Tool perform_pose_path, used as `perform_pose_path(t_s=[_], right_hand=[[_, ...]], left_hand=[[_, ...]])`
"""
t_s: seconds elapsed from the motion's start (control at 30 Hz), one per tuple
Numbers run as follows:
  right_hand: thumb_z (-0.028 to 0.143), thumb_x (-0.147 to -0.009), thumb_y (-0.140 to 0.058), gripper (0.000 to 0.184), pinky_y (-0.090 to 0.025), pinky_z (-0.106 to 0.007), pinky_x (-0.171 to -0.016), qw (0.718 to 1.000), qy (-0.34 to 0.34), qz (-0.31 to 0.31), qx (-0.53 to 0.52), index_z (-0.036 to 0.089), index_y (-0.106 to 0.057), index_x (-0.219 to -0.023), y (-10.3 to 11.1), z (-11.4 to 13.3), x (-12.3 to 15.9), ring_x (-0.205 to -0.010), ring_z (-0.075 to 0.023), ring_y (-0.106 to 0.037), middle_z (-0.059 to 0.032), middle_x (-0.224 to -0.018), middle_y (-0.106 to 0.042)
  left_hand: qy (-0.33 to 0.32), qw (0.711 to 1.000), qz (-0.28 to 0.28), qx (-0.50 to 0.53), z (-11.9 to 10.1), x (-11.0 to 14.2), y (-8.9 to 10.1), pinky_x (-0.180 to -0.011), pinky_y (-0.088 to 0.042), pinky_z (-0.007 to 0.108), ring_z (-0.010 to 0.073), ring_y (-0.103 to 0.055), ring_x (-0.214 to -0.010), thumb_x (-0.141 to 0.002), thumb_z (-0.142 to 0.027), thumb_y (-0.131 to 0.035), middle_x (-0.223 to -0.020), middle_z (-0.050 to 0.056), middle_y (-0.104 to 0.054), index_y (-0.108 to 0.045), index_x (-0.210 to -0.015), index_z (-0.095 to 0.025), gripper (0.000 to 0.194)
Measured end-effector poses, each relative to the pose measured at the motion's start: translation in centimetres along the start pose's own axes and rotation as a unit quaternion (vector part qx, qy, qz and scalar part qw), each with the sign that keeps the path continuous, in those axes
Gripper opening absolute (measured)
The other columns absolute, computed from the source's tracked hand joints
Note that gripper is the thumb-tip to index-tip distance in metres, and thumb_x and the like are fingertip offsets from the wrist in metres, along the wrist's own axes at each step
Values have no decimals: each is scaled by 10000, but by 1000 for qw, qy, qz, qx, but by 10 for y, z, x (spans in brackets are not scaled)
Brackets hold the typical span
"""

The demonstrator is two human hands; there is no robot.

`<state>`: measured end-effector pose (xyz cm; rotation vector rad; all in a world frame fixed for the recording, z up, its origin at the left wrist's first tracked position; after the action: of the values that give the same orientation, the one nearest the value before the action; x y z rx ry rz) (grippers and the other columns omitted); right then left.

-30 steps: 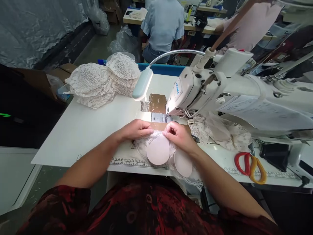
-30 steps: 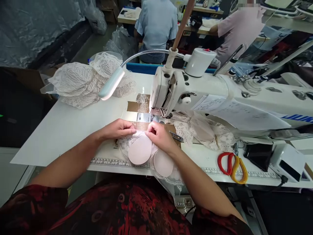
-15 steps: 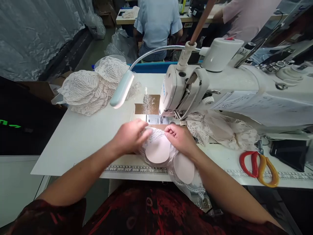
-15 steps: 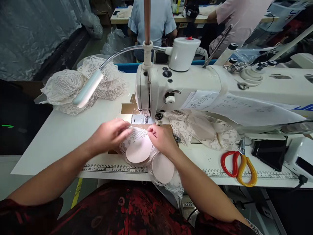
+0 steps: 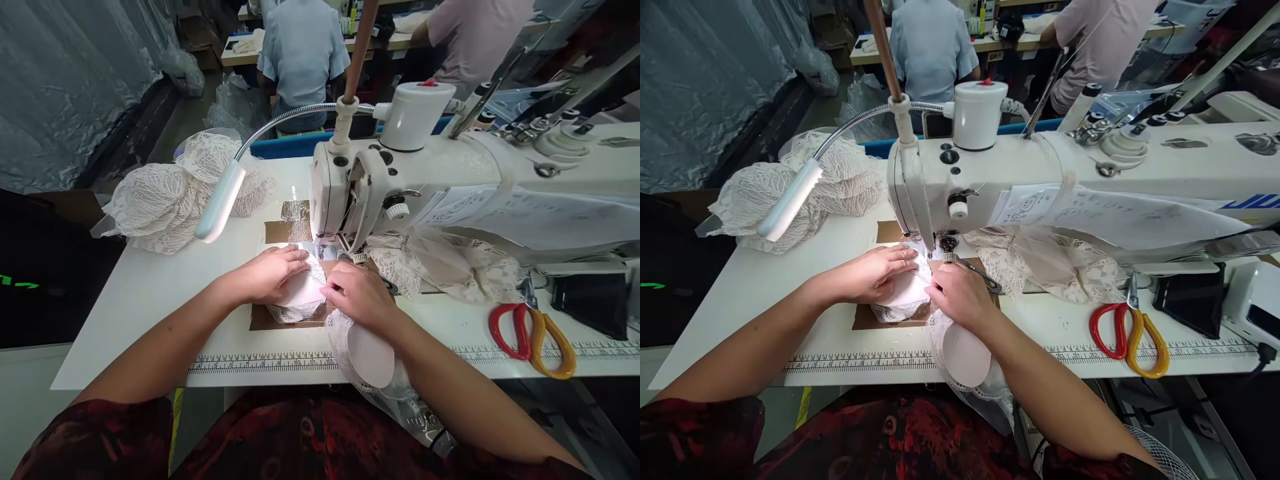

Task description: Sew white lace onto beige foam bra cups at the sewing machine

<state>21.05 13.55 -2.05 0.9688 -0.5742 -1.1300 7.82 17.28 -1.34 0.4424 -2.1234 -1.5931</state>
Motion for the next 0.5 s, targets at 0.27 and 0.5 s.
perform_pose_path(t_s=[0.27,0.5], right_hand=[[267,-890,-482,279,-406,-331,-728,995,5,24,95,203,-594,-1137,-6,1,-3,-873,-239,-590,-86,-1021,-648],[266,-895,-471,273,-400,-331,-689,992,-3,23,122,190,-606,-1119,-7,-1,-4,-826,-236,-570,-91,-1005,-653]], left_hand=[[18,998,-55,3,-8,-7,-5,-1069,-355,477,304,-406,-1307,-909,-337,-451,-1393,182,-467,-478,-1332,-80,495],[22,998,-50,-22,-7,-14,-5,-1069,-342,488,332,-367,-1322,-896,-396,-445,-1416,176,-442,-469,-1338,-62,555]])
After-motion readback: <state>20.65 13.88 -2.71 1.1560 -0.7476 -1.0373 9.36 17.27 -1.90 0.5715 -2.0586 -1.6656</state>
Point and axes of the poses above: each hand's wrist, its own x-axis away from the middle knuckle, its own y-axis out of the back of the hand, z = x × y, the point moved 7 cm from there along -x, towards the middle knuckle
